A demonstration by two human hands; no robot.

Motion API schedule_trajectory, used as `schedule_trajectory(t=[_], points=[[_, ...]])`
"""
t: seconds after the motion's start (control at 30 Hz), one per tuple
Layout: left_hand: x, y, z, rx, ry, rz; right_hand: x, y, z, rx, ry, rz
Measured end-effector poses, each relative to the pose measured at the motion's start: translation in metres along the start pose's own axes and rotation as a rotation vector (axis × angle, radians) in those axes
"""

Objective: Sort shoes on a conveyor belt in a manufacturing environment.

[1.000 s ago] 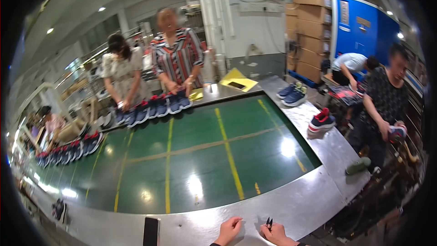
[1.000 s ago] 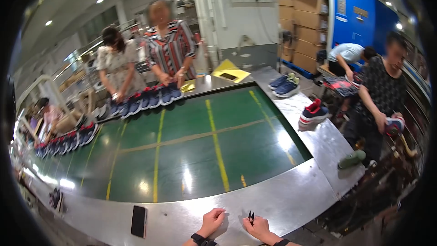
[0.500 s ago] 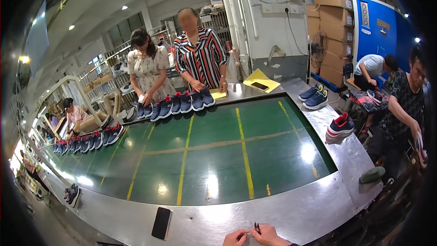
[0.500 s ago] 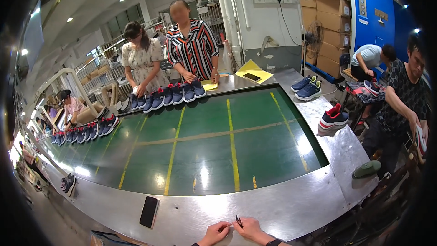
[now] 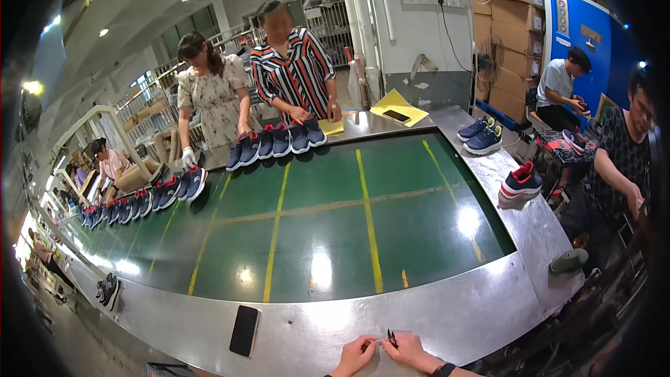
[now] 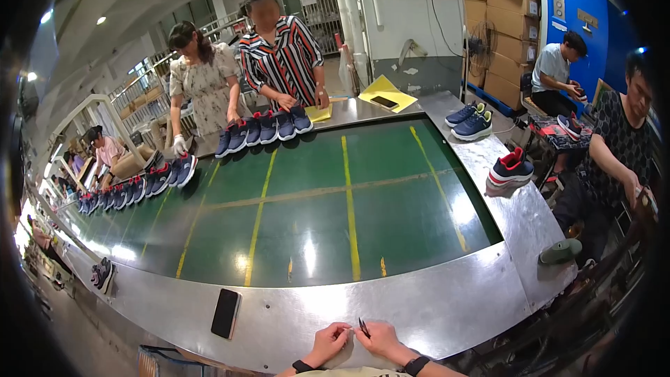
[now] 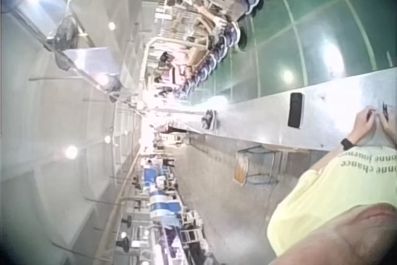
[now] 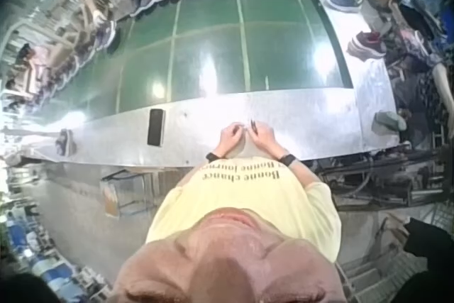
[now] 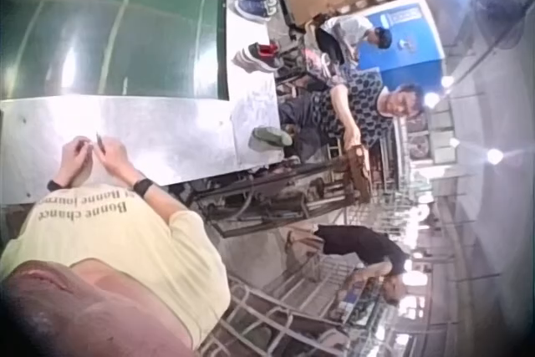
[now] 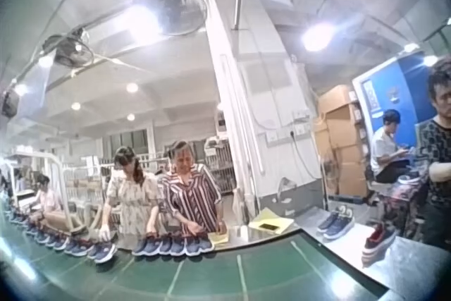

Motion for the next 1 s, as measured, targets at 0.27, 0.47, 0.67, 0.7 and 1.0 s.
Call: schedule_trajectory(t=[0.27, 0.47, 0.67, 0.7, 1.0], points=[[-0.008, 0.002, 0.005, -0.064, 0.044, 0.05, -0.002, -0.014, 0.003, 0.074, -0.005, 0.025], [-0.003, 0.008, 0.004, -0.025, 0.084, 0.215, -0.011, 0.001, -0.002, 0.045, -0.025, -0.015], [-0.008, 0.001, -0.009, -0.096, 0.06, 0.233, 0.004, -0.002, -0.002, -0.059, -0.147, -0.08], [-0.008, 0.003, -0.01, -0.074, 0.072, 0.251, 0.002, -0.003, -0.003, -0.024, -0.18, -0.077], [0.003, 0.004, 0.001, -0.139, 0.135, 0.374, -0.003, -0.003, -0.002, -0.048, -0.02, -0.15]])
Point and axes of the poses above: each hand's wrist, its own z-axis away from the middle knuckle, its own y-axis out of the back of the hand, x = y × z, the point moved 1 cm from there along -z, towards the middle knuckle, and after that the axes turned 9 degrees about -x, right-handed, at the moved point
